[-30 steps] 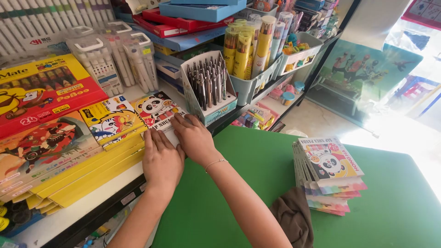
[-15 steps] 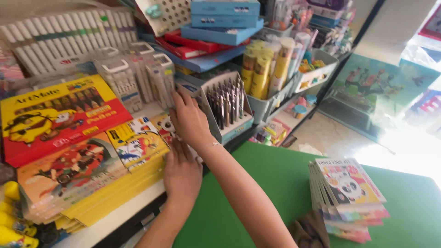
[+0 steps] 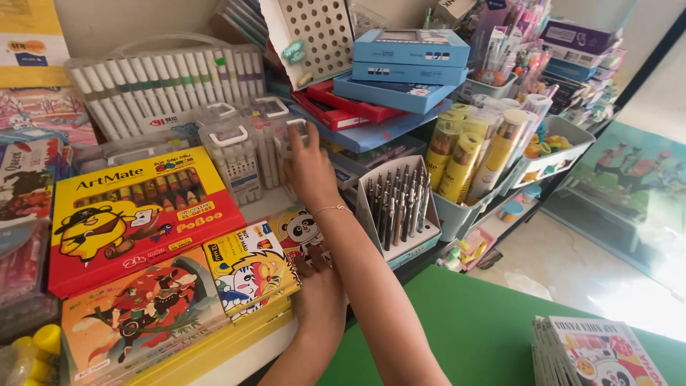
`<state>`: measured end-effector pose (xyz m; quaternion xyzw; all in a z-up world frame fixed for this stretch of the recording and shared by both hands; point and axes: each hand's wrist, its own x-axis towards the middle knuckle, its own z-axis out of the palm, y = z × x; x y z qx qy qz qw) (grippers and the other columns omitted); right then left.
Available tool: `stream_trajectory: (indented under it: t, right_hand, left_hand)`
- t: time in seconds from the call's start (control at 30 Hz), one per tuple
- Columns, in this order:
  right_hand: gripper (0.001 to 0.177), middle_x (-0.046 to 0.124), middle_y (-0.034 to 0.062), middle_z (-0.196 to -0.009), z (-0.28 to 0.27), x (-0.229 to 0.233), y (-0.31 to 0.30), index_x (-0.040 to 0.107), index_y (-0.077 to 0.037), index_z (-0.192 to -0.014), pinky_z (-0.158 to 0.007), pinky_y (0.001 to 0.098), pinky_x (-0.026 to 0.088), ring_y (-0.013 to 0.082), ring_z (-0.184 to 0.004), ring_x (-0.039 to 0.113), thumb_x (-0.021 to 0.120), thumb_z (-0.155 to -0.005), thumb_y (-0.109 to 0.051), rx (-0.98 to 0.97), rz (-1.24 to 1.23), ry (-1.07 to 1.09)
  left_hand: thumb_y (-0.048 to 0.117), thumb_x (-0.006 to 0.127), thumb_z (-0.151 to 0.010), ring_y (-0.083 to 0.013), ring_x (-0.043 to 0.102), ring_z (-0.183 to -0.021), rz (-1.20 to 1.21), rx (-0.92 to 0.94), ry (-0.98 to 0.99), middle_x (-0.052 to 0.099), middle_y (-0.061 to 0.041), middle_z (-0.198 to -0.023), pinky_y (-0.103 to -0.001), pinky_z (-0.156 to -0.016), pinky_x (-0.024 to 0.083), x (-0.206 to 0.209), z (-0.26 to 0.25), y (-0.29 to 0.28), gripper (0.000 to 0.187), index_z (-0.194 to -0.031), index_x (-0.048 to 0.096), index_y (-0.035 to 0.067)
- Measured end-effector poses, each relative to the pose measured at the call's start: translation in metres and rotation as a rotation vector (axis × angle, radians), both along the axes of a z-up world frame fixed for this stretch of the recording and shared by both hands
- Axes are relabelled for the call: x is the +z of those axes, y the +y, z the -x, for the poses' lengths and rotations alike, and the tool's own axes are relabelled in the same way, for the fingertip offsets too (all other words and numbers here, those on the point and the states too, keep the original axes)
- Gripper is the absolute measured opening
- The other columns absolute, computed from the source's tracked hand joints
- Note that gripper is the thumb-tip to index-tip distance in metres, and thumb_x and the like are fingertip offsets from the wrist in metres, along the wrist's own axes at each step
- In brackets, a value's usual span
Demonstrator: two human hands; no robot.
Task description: Wipe down toy packaging with a cloth and stack it neatly on a table or shelf.
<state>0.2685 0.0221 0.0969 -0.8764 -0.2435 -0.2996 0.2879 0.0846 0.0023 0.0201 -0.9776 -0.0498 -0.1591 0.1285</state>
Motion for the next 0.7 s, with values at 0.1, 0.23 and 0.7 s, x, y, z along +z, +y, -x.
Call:
stream_trajectory:
  t: [0.1,0.23,0.7]
  right_hand:
    - [0.068,0.037,0.027,-0.154,-0.004,-0.008,-0.009,0.055,-0.012,-0.14,-0.1,0.0501,0.054,0.0512,-0.122,0.06,0.078,-0.076,-0.011,0.137,-0.217,-0.128]
    - [0.064,0.031,0.032,-0.157,0.02,0.019,-0.019,0.059,-0.012,-0.138,-0.102,0.0479,0.051,0.0523,-0.122,0.056,0.077,-0.077,-0.012,0.185,-0.249,-0.132]
    - [0.059,0.044,0.0201,-0.147,0.064,0.116,0.018,0.059,-0.017,-0.138,-0.113,0.0457,0.051,0.0439,-0.132,0.055,0.084,-0.085,-0.012,0.438,-0.309,-0.429]
  left_hand:
    - [0.019,0.063,-0.085,-0.0424,0.064,-0.108,-0.043,0.003,-0.099,0.061,-0.021,-0.125,-0.037,-0.074,0.061,-0.015,-0.005,-0.002,0.052,-0.134,0.054,0.003]
    - [0.019,0.061,-0.086,-0.0452,0.067,-0.106,-0.079,0.024,-0.143,0.064,-0.024,-0.125,-0.036,-0.081,0.06,-0.017,-0.005,-0.005,0.055,-0.138,0.053,0.004]
    - [0.015,0.052,-0.091,-0.0525,0.063,-0.114,-0.114,-0.014,-0.05,0.059,-0.03,-0.134,-0.053,-0.096,0.052,-0.02,-0.019,-0.007,0.051,-0.139,0.053,-0.004]
